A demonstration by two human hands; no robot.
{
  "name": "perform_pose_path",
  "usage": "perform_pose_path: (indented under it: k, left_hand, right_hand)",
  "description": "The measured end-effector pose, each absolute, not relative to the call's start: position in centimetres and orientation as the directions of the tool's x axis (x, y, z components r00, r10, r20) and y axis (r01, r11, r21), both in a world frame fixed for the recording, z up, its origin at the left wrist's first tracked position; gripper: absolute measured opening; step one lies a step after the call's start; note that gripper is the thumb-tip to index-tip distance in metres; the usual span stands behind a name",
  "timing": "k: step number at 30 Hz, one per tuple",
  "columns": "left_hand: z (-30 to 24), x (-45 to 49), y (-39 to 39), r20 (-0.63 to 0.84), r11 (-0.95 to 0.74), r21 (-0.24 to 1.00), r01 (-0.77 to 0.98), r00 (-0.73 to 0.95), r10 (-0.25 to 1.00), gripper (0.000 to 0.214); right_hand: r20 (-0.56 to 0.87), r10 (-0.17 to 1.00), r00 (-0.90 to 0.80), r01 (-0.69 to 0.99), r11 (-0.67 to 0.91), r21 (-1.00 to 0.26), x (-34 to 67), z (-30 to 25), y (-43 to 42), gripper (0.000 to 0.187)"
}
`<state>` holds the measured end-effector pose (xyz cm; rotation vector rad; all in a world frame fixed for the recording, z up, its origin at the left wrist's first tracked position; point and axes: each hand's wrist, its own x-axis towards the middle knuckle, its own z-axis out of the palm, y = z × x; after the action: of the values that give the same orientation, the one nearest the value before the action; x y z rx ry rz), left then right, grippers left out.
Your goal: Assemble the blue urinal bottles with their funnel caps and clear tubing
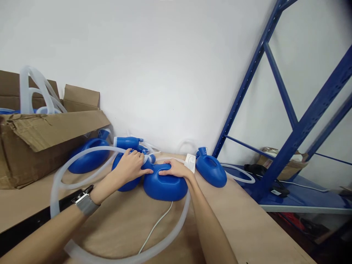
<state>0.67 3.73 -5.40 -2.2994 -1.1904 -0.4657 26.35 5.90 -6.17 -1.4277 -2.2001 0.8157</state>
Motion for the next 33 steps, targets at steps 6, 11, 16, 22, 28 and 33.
perform_pose_path:
  k: [6, 11, 16, 22, 28, 33]
  left_hand:
    - [-6.3, 0.6, 5.6, 0.48, -0.555, -0.199, 0.808, 0.574, 0.663, 0.056]
    - [-5.1, 0.6, 6.0, 0.409, -0.592, -0.206, 0.779, 0.618, 0.672, 0.051]
    - [-3.7, 1.2, 5.7, 0.306, -0.551, -0.164, 0.819, 0.573, 0.76, 0.043]
    - [-3.1, 1.1, 6.1, 0.282, -0.587, -0.099, 0.804, 0.588, 0.758, 0.041]
    - [-2.9, 0.7, 6.3, 0.275, -0.63, 0.002, 0.777, 0.605, 0.747, 0.038]
    - [-2.7, 0.7, 6.2, 0.218, -0.594, 0.025, 0.804, 0.576, 0.788, 0.042]
  right_hand:
    - [0.082, 0.901, -0.425, 0.669, 0.375, -0.642, 26.3, -6.2, 5.5, 0.046]
    - [0.063, 0.909, -0.413, 0.69, 0.357, -0.63, 26.2, -6.2, 5.6, 0.047]
    - [0.025, 0.92, -0.392, 0.732, 0.328, -0.597, 26.3, -6.1, 5.9, 0.05]
    - [0.02, 0.925, -0.381, 0.723, 0.311, -0.616, 26.3, -6.0, 5.9, 0.049]
    - [0.009, 0.91, -0.414, 0.707, 0.328, -0.627, 26.3, -5.8, 6.0, 0.047]
    - [0.01, 0.907, -0.421, 0.687, 0.326, -0.649, 26.4, -5.8, 6.1, 0.044]
